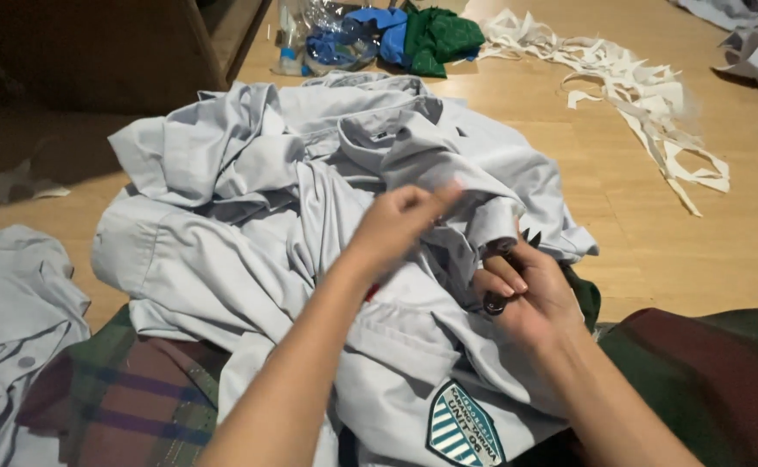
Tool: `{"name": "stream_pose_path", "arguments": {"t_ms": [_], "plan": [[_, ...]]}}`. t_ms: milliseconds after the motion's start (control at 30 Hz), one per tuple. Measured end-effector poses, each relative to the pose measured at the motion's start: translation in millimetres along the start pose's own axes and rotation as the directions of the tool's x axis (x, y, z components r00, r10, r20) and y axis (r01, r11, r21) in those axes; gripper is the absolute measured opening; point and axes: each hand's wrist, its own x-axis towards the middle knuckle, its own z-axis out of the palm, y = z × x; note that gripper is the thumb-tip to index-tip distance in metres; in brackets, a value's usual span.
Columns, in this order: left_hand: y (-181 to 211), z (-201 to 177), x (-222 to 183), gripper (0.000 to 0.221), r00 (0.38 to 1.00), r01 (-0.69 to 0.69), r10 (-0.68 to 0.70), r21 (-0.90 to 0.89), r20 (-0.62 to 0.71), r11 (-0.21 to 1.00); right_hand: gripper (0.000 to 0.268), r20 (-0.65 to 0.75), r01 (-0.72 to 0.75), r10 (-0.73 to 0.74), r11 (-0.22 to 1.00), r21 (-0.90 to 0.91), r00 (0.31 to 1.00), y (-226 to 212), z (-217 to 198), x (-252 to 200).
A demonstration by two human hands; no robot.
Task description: Final inspection and trimming of loose threads from manufactured shirts using thread snips.
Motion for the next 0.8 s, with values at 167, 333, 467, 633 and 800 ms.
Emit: {"name": "stream_pose_path", "arguments": {"t_ms": [167,333,467,633,800], "plan": [[28.1,8.9,-40.4,0.065,0.991,-0.016,-0.009,0.187,0.133,0.982,0.029,0.035,-0.059,0.05,0.95,0.308,0.998,6.9,-11.6,7.8],[-2.7,3.9,-25.8,0.053,0.992,-0.063,0.04,0.19,0.119,0.98,0.034,0.004,0.014,-0.015,0.978,0.208,1.0,14.4,22.8,-14.3],[-22.0,-16.8,2.5,0.024,0.962,-0.027,-0.052,-0.284,-0.267,0.958,0.024,-0.108,0.037,-0.045,0.997,-0.07,0.993,13.4,29.8,-22.0],[10.0,-48.5,-24.5,0.039,0.913,-0.169,-0.328,-0.956,-0.244,0.241,0.034,-0.39,-0.015,-0.389,0.692,-0.722,0.834,-16.1,-61.3,15.7],[20.4,-14.2,-31.3,0.097,0.907,0.047,-0.244,-0.494,-0.343,0.868,0.033,-0.229,-0.301,-0.634,-0.006,-0.954,0.739,-28.4,-90.4,25.7]]}}
